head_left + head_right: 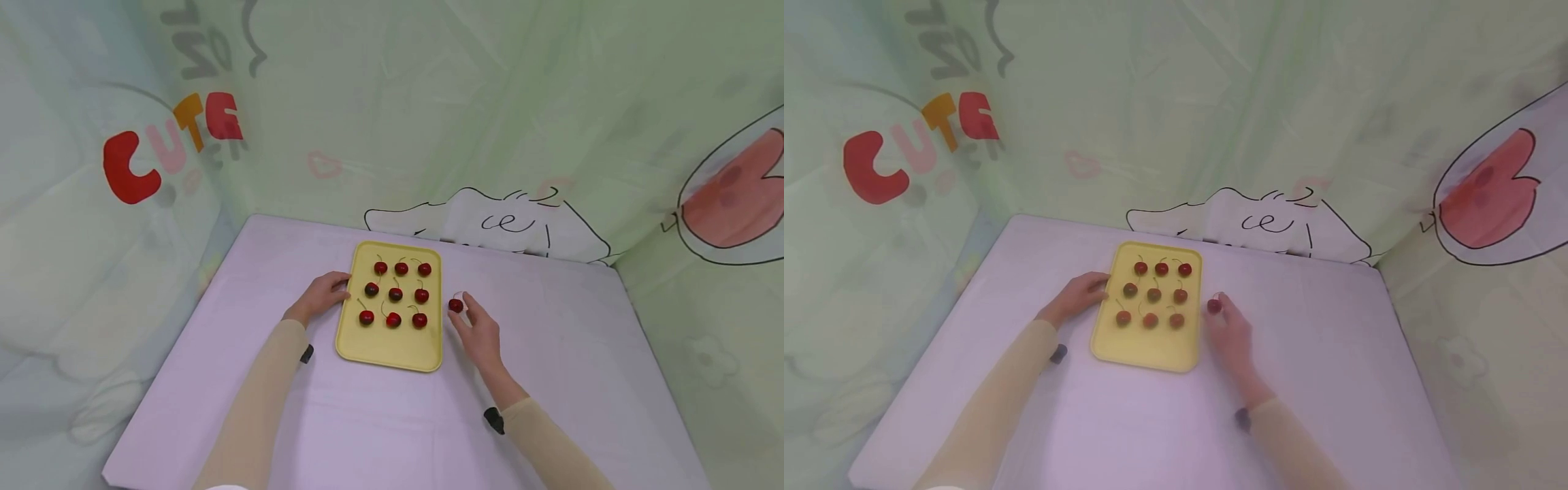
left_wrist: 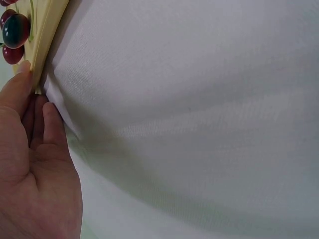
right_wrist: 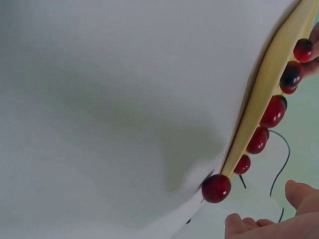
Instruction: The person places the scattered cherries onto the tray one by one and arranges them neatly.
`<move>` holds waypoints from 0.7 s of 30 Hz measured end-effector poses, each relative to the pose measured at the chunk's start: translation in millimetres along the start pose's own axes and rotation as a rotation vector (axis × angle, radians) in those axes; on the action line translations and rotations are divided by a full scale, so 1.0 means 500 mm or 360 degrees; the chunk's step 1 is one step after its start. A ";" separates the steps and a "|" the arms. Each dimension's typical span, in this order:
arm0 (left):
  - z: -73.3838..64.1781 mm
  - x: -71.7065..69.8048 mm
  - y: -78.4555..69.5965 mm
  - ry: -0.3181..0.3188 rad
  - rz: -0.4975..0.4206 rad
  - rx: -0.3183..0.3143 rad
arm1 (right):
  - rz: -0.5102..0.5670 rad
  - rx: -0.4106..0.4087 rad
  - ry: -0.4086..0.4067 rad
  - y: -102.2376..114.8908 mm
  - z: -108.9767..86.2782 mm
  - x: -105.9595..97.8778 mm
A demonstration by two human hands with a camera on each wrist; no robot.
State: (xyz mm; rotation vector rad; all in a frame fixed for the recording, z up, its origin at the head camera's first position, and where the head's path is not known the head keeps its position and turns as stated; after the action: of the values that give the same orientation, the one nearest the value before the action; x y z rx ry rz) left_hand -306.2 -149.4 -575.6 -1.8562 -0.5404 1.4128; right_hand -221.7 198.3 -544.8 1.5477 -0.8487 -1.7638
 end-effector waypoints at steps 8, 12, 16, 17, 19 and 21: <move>-0.001 0.000 0.001 -0.0005 0.0008 0.0002 | 0.0007 0.0171 -0.0066 -0.043 0.016 -0.011; -0.003 -0.001 -0.002 -0.0007 0.0018 -0.0002 | 0.0017 0.0282 -0.0057 -0.058 0.024 -0.013; -0.008 -0.003 -0.010 -0.0016 0.0015 0.0004 | 0.0022 0.0357 -0.0047 -0.068 0.032 -0.013; -0.009 -0.004 -0.012 -0.0017 0.0015 0.0007 | 0.0020 0.0376 -0.0037 -0.069 0.034 -0.012; -0.011 -0.004 -0.015 -0.0019 0.0017 0.0008 | 0.0019 0.0408 -0.0020 -0.071 0.038 -0.010; -0.012 -0.004 -0.016 -0.0020 0.0018 0.0008 | 0.0021 0.0434 -0.0010 -0.074 0.042 -0.007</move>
State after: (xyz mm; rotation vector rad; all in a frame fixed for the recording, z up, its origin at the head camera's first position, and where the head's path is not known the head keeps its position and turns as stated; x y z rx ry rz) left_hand -300.4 -147.4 -567.2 -1.8506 -0.5329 1.4327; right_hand -244.1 224.1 -570.2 1.7030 -1.1382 -1.6980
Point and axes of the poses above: each hand's wrist, its own z-axis towards the middle knuckle, its own x-axis out of the palm, y = z × x, the point moved 1 cm from there along z, towards the middle knuckle
